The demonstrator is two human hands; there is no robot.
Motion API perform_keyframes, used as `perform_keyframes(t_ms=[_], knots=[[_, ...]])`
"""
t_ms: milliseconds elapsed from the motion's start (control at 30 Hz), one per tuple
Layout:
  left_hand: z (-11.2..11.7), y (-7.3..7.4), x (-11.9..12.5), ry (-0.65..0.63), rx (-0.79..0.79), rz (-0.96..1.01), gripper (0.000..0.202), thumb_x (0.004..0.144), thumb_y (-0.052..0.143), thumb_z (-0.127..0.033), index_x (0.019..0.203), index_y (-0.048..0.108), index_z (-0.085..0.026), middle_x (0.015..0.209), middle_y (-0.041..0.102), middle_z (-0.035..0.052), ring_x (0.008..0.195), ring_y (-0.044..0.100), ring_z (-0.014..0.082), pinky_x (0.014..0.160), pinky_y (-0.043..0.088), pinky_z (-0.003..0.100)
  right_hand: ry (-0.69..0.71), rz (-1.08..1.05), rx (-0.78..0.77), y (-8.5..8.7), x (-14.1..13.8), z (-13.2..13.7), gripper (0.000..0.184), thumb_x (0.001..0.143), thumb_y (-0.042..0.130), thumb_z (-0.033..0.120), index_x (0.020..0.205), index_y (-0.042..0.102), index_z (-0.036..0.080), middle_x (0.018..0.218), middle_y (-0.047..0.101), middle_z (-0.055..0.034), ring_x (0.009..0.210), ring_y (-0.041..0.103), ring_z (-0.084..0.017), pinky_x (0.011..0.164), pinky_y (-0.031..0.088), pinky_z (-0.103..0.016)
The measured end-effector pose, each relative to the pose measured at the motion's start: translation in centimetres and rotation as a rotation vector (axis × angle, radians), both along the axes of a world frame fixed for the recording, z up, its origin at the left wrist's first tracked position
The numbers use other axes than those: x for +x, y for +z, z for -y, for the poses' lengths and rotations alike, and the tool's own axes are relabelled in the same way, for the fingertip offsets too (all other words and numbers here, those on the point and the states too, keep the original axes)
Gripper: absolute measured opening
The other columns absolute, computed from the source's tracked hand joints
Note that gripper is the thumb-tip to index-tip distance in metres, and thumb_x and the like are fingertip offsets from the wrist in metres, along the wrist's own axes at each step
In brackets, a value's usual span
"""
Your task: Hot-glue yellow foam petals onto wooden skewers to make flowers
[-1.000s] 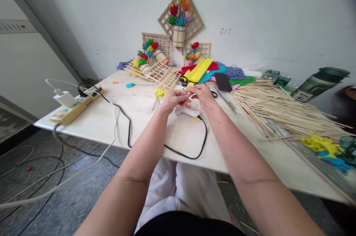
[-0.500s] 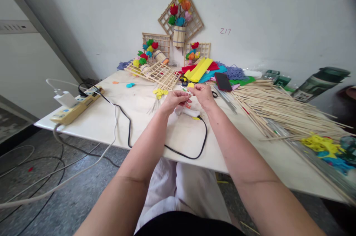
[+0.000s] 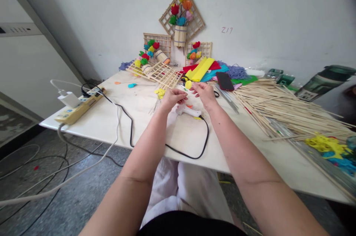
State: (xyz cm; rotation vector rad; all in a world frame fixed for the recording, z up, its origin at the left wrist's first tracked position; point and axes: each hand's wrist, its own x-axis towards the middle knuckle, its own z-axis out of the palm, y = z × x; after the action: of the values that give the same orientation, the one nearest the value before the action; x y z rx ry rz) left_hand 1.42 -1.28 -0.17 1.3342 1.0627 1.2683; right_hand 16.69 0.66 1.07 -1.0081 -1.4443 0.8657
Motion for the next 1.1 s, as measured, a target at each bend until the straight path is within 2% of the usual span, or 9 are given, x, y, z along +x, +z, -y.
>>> perform_keyframes(t_ms=[133,233,333,467,600,667,933,1100], knots=[[-0.3,0.5,-1.2,0.263,-0.031,-0.042,0.01,0.063,0.066,-0.018,0.067,0.063,-0.01,0.052,0.059,-0.0003,0.043,0.051,0.0066,0.047,0.043,0.02,-0.105,-0.032,-0.057,-0.3,0.5,-0.5,0.024,0.074,0.057,0.037,0.064,0.056,0.016,0.062,0.061,-0.0006,0.052,0.051,-0.008,0.049,0.04,-0.019],[-1.0,0.2,-2.2,0.419,-0.057,-0.103,0.011,0.065,0.062,-0.018,0.071,0.065,-0.01,0.052,0.059,-0.0004,0.042,0.049,0.0063,0.049,0.045,0.02,-0.146,-0.003,-0.097,-0.3,0.8,-0.7,0.021,0.075,0.054,0.029,0.058,0.053,0.016,0.055,0.057,0.0012,0.047,0.047,-0.007,0.046,0.038,-0.018],[-1.8,-0.5,-3.3,0.562,-0.097,-0.27,0.016,0.065,0.06,-0.019,0.075,0.069,-0.01,0.057,0.063,0.0025,0.047,0.055,0.0093,0.053,0.047,0.022,-0.137,0.108,-0.17,-0.2,1.1,-0.7,0.018,0.073,0.052,0.02,0.056,0.053,0.015,0.052,0.055,0.0017,0.044,0.045,-0.007,0.044,0.037,-0.018],[-1.9,-0.7,-4.4,0.717,-0.14,-0.588,0.023,0.065,0.059,-0.02,0.081,0.074,-0.014,0.068,0.069,0.0073,0.067,0.065,0.0169,0.063,0.048,0.024,-0.076,0.322,-0.284,-0.1,1.5,-0.6,0.017,0.073,0.053,0.019,0.057,0.054,0.015,0.053,0.056,0.0004,0.042,0.045,-0.006,0.042,0.037,-0.018],[-1.5,-0.4,-4.7,0.748,-0.215,-0.748,0.026,0.066,0.059,-0.019,0.087,0.074,-0.017,0.085,0.072,0.0109,0.082,0.066,0.0211,0.071,0.047,0.026,-0.023,0.533,-0.301,-0.4,1.9,-0.9,0.019,0.076,0.054,0.023,0.06,0.057,0.014,0.059,0.062,-0.0023,0.043,0.047,-0.007,0.044,0.038,-0.019],[-1.4,-0.5,-4.8,0.746,-0.246,-0.795,0.028,0.066,0.058,-0.016,0.09,0.074,-0.017,0.09,0.072,0.0121,0.086,0.066,0.0226,0.073,0.046,0.028,-0.054,0.622,-0.286,-0.5,2.3,-1.2,0.019,0.076,0.055,0.025,0.061,0.059,0.014,0.062,0.065,-0.0034,0.046,0.051,-0.008,0.047,0.04,-0.02],[-1.9,-1.2,-5.2,0.764,-0.294,-0.854,0.029,0.067,0.058,-0.016,0.093,0.072,-0.017,0.098,0.07,0.014,0.092,0.065,0.0265,0.075,0.047,0.032,-0.477,0.814,-0.284,-0.5,5.2,-2.4,0.023,0.078,0.055,0.034,0.073,0.071,0.017,0.076,0.07,-0.0077,0.077,0.064,-0.021,0.068,0.047,-0.029],[-1.7,-1.0,-5.0,0.78,-0.307,-0.894,0.026,0.07,0.058,-0.016,0.093,0.072,-0.017,0.102,0.069,0.0156,0.097,0.063,0.0289,0.078,0.047,0.036,-0.714,0.833,-0.331,-1.3,7.5,-2.6,0.024,0.079,0.054,0.026,0.095,0.072,0.02,0.098,0.069,-0.0123,0.092,0.064,-0.026,0.074,0.046,-0.033]])
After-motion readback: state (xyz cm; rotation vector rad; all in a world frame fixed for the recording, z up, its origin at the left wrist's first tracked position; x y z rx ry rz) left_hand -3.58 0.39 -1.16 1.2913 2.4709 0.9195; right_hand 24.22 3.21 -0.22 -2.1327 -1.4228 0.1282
